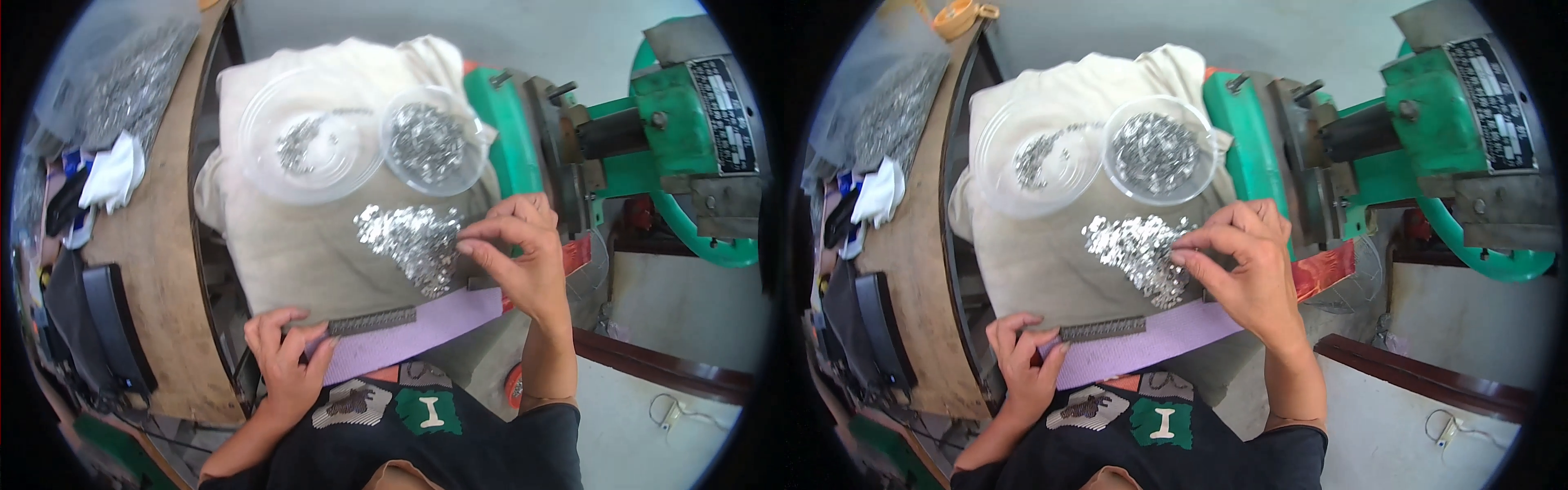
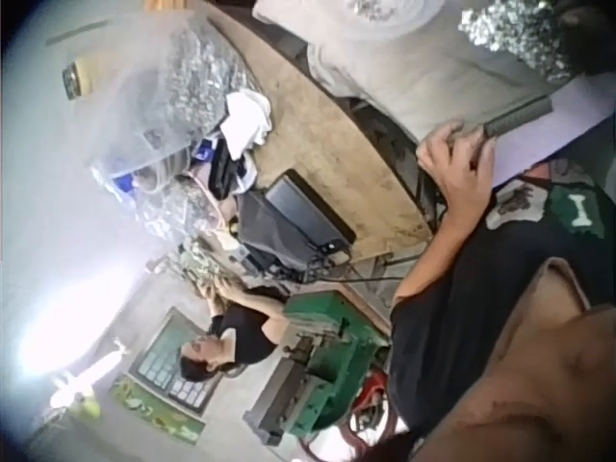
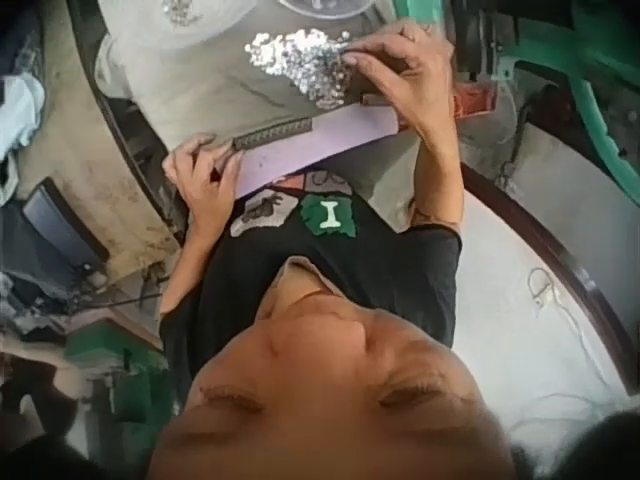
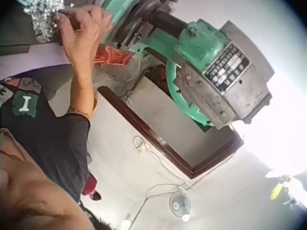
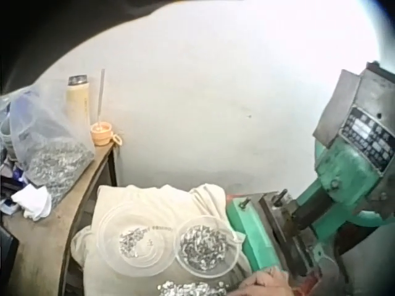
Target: The person removes a metal piece from a press machine, places it on the workstation, and inserts small metal plates into a grooved strip by hand. Afterward, the person handles and sorts small metal components using plastic bowls.
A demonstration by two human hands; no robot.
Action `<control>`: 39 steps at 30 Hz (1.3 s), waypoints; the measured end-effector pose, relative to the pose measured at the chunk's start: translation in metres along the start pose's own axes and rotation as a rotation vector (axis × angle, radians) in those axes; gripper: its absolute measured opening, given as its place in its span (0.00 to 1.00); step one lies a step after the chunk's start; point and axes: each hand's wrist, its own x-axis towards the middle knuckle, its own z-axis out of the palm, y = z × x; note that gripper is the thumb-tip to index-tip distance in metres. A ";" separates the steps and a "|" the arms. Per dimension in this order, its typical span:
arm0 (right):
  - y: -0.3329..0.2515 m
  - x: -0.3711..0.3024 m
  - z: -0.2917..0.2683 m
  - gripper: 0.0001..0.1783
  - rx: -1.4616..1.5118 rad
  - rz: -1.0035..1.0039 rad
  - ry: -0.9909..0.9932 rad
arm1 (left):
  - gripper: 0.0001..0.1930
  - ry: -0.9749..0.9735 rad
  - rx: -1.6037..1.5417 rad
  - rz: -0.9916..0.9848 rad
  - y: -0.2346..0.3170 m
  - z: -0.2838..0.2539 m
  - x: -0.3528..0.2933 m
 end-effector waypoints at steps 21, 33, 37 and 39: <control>0.015 0.086 0.012 0.06 -0.507 -0.019 -0.087 | 0.13 -0.054 -0.004 0.032 -0.010 0.003 0.001; 0.020 0.078 0.005 0.04 -0.226 0.073 -0.062 | 0.13 -0.074 0.026 0.018 -0.010 0.002 -0.001; 0.021 0.067 -0.003 0.04 0.146 0.107 -0.028 | 0.14 -0.070 0.031 0.026 -0.010 0.002 0.003; 0.016 0.048 -0.002 0.05 0.259 0.078 -0.012 | 0.15 -0.094 0.031 0.016 -0.009 0.000 0.004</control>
